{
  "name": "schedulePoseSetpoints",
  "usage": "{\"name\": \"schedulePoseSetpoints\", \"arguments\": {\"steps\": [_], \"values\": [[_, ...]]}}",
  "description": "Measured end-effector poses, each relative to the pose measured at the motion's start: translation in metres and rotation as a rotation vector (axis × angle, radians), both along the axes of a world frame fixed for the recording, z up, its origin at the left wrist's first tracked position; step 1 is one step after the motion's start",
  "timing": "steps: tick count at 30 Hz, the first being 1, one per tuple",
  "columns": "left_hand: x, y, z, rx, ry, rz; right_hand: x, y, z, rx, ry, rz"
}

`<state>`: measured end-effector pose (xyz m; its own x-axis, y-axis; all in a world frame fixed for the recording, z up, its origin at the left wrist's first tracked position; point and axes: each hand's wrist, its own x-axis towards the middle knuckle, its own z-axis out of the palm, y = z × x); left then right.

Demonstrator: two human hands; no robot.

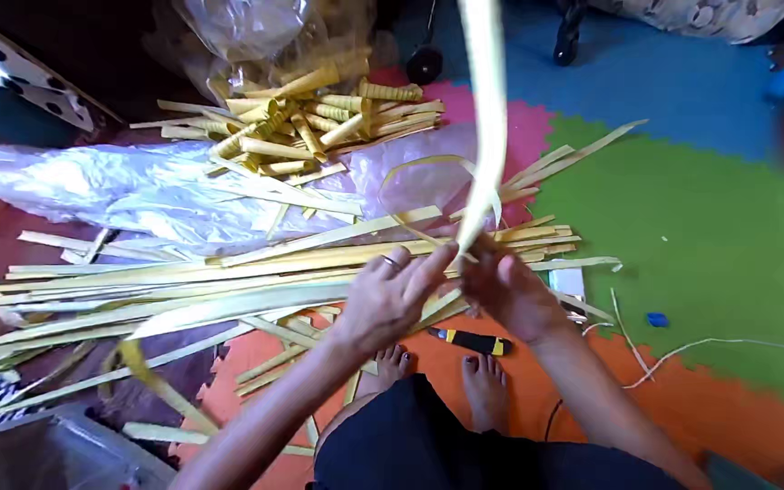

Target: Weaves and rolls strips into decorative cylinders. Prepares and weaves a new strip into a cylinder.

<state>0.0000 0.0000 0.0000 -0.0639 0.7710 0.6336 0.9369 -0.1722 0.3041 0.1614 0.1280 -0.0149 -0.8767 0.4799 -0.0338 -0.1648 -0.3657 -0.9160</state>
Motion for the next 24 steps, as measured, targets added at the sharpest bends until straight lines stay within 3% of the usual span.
{"name": "schedulePoseSetpoints", "arguments": {"steps": [3, 6, 10, 11, 13, 16, 18, 21, 24], "values": [[-0.005, -0.009, -0.043, -0.303, -0.185, -0.110, 0.026, 0.025, -0.019, -0.007, -0.095, -0.419], [-0.037, -0.029, -0.065, -0.692, -0.272, -0.096, 0.054, 0.041, -0.040, 0.064, -0.162, -0.599], [-0.075, -0.033, -0.063, -1.495, -0.205, 0.197, 0.076, 0.055, -0.041, 0.120, -0.234, -0.783], [-0.073, -0.026, -0.056, -1.617, -0.146, 0.232, 0.077, 0.054, -0.038, 0.153, -0.239, -0.800], [-0.057, -0.004, -0.033, -1.521, -0.168, 0.048, 0.068, 0.040, -0.028, 0.208, -0.252, -0.766], [-0.010, 0.037, -0.024, -0.876, -0.455, -0.408, 0.054, 0.002, -0.020, 0.299, -0.257, -0.549], [0.018, 0.059, -0.012, -0.644, -0.561, -0.467, 0.055, -0.006, -0.013, 0.351, -0.236, -0.527], [0.031, 0.069, -0.005, -0.574, -0.517, -0.496, 0.067, -0.001, -0.003, 0.350, -0.218, -0.701], [0.047, 0.076, -0.003, -0.538, -0.727, -0.551, 0.059, -0.008, -0.007, 0.402, -0.135, -0.851]]}}
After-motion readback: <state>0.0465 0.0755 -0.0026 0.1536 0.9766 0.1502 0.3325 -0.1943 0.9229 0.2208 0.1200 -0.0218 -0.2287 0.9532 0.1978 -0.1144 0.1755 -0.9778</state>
